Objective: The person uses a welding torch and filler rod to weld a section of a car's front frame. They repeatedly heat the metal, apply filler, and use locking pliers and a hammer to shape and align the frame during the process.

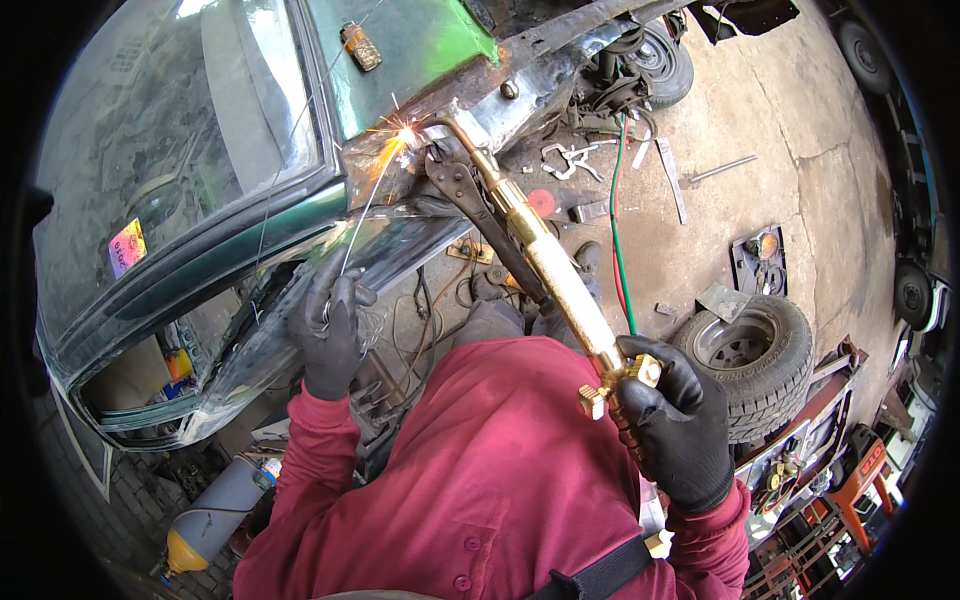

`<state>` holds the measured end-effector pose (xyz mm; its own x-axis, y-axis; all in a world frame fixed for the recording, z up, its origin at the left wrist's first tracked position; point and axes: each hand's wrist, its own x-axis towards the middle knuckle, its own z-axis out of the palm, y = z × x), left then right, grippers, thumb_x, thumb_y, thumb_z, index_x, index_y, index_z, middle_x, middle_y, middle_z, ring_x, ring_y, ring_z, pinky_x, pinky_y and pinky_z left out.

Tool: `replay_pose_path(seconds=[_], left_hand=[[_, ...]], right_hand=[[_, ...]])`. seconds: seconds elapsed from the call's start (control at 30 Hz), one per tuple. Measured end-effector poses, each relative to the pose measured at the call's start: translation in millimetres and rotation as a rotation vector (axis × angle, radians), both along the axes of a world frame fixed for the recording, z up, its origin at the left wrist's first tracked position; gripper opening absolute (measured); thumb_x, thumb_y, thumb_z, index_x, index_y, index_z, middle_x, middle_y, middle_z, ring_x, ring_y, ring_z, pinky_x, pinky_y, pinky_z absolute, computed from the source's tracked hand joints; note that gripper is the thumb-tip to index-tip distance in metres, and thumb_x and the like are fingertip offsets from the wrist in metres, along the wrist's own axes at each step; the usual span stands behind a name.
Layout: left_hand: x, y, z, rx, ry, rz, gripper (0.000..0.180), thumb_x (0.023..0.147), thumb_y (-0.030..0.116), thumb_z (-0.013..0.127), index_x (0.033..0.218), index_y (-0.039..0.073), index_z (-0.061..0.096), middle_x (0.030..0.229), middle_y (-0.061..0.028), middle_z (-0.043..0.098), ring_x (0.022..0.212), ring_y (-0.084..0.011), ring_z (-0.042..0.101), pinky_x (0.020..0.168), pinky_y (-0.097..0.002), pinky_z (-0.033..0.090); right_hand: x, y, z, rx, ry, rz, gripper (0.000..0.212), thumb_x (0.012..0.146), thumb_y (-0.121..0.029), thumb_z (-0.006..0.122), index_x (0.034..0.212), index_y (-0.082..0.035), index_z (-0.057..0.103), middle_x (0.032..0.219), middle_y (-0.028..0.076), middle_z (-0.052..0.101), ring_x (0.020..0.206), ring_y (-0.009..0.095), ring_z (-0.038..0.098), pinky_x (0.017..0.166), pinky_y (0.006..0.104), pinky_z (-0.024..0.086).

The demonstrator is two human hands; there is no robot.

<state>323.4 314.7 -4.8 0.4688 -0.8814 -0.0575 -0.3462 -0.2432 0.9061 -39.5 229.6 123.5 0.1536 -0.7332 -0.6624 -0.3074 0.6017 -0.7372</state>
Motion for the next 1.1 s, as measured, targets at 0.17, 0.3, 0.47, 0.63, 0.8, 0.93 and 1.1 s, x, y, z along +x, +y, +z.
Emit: replay_pose_path(seconds=[0.17, 0.3, 0.47, 0.63, 0.8, 0.93, 1.1], left_hand=[[1, 2, -2, 0.02, 0.004, 0.003, 0.04, 0.111, 0.005, 0.056, 0.15, 0.0, 0.063, 0.097, -0.01, 0.076, 0.068, -0.0042, 0.056, 0.057, -0.0226, 0.04], [3, 0, -4, -0.048, -0.02, -0.027, 0.04, 0.11, 0.004, 0.056, 0.15, -0.001, 0.062, 0.102, -0.0117, 0.076, 0.077, -0.0076, 0.063, 0.063, -0.0239, 0.046], [1, 1, 0, 0.013, 0.022, 0.004, 0.041, 0.11, 0.005, 0.057, 0.15, -0.002, 0.063, 0.104, -0.0121, 0.075, 0.083, -0.0114, 0.067, 0.07, -0.0268, 0.05], [0, -3, 2, -0.013, -0.031, -0.008, 0.04, 0.11, 0.005, 0.057, 0.149, -0.001, 0.064, 0.103, -0.0101, 0.075, 0.081, -0.0102, 0.065, 0.066, -0.0258, 0.048], [-1, -3, 6, 0.011, 0.021, 0.014, 0.04, 0.108, 0.005, 0.062, 0.148, 0.001, 0.066, 0.088, -0.0043, 0.071, 0.081, -0.0095, 0.066, 0.076, -0.0271, 0.053], [-2, -4, 6, 0.008, -0.018, 0.011, 0.04, 0.109, 0.005, 0.062, 0.148, 0.0, 0.066, 0.09, -0.0051, 0.072, 0.082, -0.0102, 0.067, 0.076, -0.0275, 0.053], [-4, -3, 3, -0.015, 0.068, 0.046, 0.039, 0.109, 0.005, 0.062, 0.147, 0.0, 0.066, 0.093, -0.0059, 0.073, 0.082, -0.0101, 0.067, 0.076, -0.0276, 0.053]], right_hand=[[0, 0, 5, 0.077, 0.001, -0.039, 0.038, 0.1, -0.015, 0.069, 0.133, 0.004, 0.069, 0.107, 0.005, 0.074, 0.093, 0.01, 0.067, 0.086, 0.0291, 0.055], [2, -1, 7, 0.071, 0.003, -0.021, 0.038, 0.101, -0.016, 0.068, 0.133, 0.005, 0.069, 0.109, 0.007, 0.075, 0.095, 0.011, 0.068, 0.086, 0.0292, 0.056], [5, -1, 5, 0.028, -0.004, -0.008, 0.038, 0.102, -0.015, 0.067, 0.134, 0.005, 0.069, 0.112, 0.008, 0.076, 0.096, 0.012, 0.068, 0.087, 0.0299, 0.056], [3, -1, 6, 0.05, 0.01, 0.0, 0.039, 0.102, -0.017, 0.067, 0.134, 0.005, 0.069, 0.111, 0.007, 0.076, 0.094, 0.011, 0.067, 0.086, 0.0293, 0.055], [2, 0, 1, -0.033, -0.028, 0.021, 0.039, 0.102, -0.019, 0.067, 0.133, 0.005, 0.07, 0.109, 0.006, 0.075, 0.092, 0.01, 0.066, 0.083, 0.0282, 0.055], [1, -1, -2, -0.035, -0.01, 0.031, 0.037, 0.102, -0.017, 0.067, 0.133, 0.005, 0.07, 0.108, 0.006, 0.075, 0.092, 0.01, 0.066, 0.084, 0.0292, 0.056], [4, -1, -3, -0.026, 0.042, 0.031, 0.037, 0.1, -0.02, 0.062, 0.127, 0.004, 0.07, 0.104, 0.007, 0.076, 0.087, 0.011, 0.069, 0.08, 0.0294, 0.057]])
